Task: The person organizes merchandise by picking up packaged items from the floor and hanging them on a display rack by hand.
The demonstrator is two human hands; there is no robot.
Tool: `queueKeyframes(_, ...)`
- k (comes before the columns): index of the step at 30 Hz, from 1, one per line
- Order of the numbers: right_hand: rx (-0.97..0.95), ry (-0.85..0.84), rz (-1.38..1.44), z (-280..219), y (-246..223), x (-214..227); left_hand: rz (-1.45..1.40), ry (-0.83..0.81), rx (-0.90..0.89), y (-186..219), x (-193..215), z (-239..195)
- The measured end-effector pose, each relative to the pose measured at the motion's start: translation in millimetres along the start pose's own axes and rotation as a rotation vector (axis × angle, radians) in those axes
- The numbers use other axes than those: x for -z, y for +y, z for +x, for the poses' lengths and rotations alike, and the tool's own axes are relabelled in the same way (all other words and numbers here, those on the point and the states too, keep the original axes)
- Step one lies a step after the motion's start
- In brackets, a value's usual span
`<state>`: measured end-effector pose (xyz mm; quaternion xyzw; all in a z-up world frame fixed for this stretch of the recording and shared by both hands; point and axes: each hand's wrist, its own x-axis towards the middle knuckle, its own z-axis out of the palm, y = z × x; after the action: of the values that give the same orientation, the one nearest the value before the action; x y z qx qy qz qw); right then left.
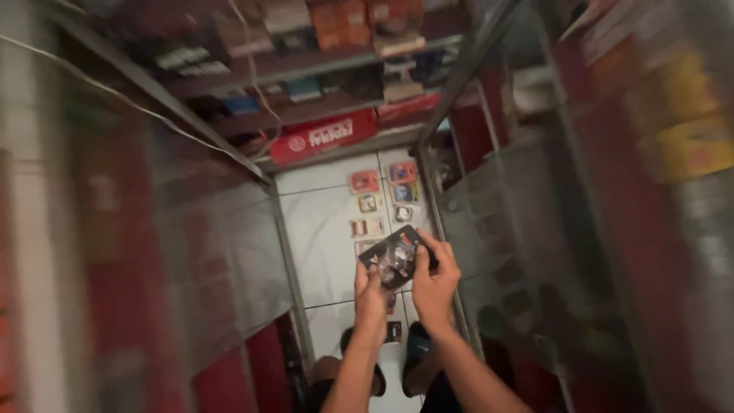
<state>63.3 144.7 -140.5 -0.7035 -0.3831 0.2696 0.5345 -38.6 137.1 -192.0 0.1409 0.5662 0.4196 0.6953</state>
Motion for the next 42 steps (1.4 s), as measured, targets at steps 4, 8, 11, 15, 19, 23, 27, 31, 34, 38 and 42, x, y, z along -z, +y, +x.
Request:
queueKeyframes(4,0.040,-0.062,0.082,-11.3,-127.8,41.8,-0.225,-0.142,-0.118,93.0,-33.3,-112.6)
queueKeyframes(8,-0.172,-0.097,0.469,-29.9,-190.0,77.0,-0.116,-0.179,-0.218,144.3,-33.1,-178.8)
queueKeyframes(11,-0.168,-0.156,0.583,-44.9,-215.7,94.8,0.031,-0.172,-0.325,155.5,-19.4,-215.7)
queueKeyframes(15,-0.254,-0.320,0.743,-68.4,-244.4,118.8,-0.048,-0.239,-0.421,141.8,0.5,-267.5)
queueKeyframes(19,-0.249,-0.487,0.660,-100.8,-265.2,149.8,-0.018,-0.136,-0.527,101.9,14.4,-324.7)
queueKeyframes(23,-0.120,-0.689,0.488,-135.8,-271.0,172.6,0.062,-0.138,-0.551,68.7,27.5,-385.7)
queueKeyframes(27,-0.006,-0.991,0.338,-183.7,-271.1,179.6,0.076,-0.125,-0.626,38.8,44.6,-460.5)
queueKeyframes(31,0.088,-1.220,0.251,-246.9,-275.7,177.9,0.067,0.112,-0.560,14.3,61.6,-517.8)
queueKeyframes(34,0.153,-1.393,0.248,-294.4,-281.0,181.2,0.193,0.348,-0.804,-4.9,77.9,-551.9)
queueKeyframes(38,0.255,-1.507,0.257,-349.4,-291.7,187.6,0.229,0.537,-0.808,-33.2,107.8,-600.3)
queueKeyframes(42,0.297,-1.573,0.268,-401.2,-302.3,198.0,0.163,0.574,-0.849,-52.5,127.9,-648.3)
